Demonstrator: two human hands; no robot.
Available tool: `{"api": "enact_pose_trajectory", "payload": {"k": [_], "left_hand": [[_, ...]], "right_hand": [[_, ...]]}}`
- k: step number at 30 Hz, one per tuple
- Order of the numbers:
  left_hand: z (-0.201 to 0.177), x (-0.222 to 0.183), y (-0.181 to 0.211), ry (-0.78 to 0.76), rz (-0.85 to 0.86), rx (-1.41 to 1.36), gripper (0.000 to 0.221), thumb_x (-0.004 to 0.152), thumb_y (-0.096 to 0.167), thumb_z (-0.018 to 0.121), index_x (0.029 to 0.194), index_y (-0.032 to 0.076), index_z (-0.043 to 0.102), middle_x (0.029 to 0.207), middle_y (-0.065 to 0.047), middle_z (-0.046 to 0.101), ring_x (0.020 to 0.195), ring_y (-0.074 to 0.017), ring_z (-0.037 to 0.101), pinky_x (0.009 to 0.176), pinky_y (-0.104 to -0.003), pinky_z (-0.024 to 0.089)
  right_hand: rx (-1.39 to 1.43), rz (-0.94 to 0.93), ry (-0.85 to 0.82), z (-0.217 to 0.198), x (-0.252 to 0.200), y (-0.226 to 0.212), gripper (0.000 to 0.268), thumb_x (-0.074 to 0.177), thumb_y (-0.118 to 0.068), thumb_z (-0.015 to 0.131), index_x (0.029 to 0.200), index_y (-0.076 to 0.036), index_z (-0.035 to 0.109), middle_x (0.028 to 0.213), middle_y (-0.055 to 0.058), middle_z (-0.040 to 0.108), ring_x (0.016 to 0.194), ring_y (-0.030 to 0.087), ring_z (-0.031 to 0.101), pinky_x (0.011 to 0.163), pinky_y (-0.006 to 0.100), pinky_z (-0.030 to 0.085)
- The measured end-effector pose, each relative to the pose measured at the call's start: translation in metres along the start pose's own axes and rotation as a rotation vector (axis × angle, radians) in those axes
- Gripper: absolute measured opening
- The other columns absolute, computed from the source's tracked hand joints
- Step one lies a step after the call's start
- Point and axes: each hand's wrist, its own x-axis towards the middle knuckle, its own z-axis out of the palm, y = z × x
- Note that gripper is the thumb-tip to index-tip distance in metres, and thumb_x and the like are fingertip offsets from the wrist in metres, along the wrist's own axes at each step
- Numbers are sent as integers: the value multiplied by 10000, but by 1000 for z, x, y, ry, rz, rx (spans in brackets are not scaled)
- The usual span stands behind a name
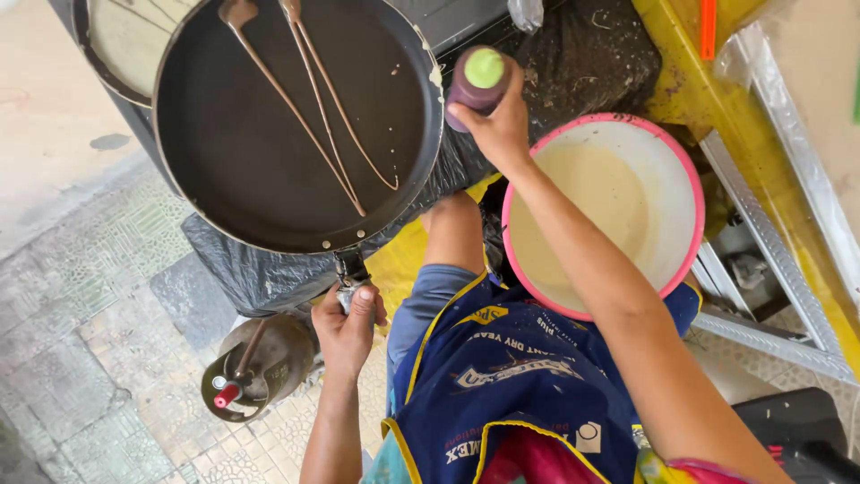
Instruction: Cooking crepes by pouring batter into a pan and spreading it
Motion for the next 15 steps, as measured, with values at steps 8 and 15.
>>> {"api": "enact_pose_trajectory", "payload": {"k": [8, 15], "left_hand": [[51, -5, 1, -354, -63, 24, 589, 1007, 466, 542, 528, 126, 585, 477, 24, 545, 475, -79, 469, 541, -265, 392], [99, -33, -20, -647, -102, 32, 374, 1001, 313, 615, 719, 70, 590, 503, -50, 596, 453, -113, 530, 509, -266, 440]], "right_hand": [[355, 137, -26, -132, -68, -69, 436, 1020, -92, 710, 1437, -80, 584, 955, -20, 648, 841, 65, 585, 741, 223, 495], [480, 203, 638, -369, -267, -25, 118, 1003, -32, 755, 1012, -114, 671, 704, 71, 540, 630, 137, 480, 606, 272, 448]]}}
